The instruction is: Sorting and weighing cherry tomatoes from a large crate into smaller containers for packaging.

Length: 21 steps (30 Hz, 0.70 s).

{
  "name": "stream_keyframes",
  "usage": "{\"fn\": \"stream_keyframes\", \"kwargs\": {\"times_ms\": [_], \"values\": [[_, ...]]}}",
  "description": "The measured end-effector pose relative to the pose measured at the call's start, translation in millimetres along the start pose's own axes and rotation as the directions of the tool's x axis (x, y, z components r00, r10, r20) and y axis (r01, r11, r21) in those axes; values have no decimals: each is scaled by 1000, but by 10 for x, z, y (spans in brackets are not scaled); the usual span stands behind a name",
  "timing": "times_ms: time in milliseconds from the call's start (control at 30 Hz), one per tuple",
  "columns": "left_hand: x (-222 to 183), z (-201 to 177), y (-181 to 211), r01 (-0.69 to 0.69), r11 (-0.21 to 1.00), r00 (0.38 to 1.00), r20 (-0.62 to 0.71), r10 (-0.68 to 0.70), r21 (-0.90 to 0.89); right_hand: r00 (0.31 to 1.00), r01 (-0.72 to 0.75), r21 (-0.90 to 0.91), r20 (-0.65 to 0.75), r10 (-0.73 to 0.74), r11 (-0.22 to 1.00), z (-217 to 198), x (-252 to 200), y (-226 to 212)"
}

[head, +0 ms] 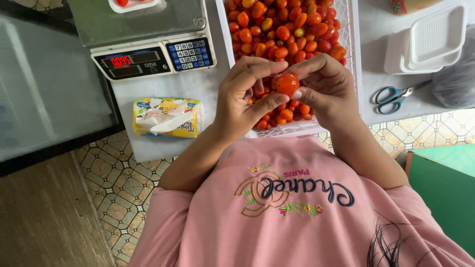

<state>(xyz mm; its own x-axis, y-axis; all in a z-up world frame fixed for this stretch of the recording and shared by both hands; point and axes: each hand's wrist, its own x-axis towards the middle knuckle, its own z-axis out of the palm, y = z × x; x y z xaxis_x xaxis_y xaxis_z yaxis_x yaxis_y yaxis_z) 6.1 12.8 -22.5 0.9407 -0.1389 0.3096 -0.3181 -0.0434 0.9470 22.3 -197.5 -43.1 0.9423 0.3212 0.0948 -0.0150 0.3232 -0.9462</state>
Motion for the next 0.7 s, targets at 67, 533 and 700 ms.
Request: {"fn": "stream_keyframes", "kwargs": {"times_ms": [67,533,700], "values": [[2,25,-39,-18,1000,1000,2,18,-5,1000,5,1,10,-5,1000,-12,9,-1],[-217,-379,-211,196,948,963,-134,-235,-252,969,247,-969,247,25,19,-456,144,1646],[-260,-415,-170,282,918,928,-163,-334,-278,942,330,-876,330,63,-350,-250,30,2072]]}}
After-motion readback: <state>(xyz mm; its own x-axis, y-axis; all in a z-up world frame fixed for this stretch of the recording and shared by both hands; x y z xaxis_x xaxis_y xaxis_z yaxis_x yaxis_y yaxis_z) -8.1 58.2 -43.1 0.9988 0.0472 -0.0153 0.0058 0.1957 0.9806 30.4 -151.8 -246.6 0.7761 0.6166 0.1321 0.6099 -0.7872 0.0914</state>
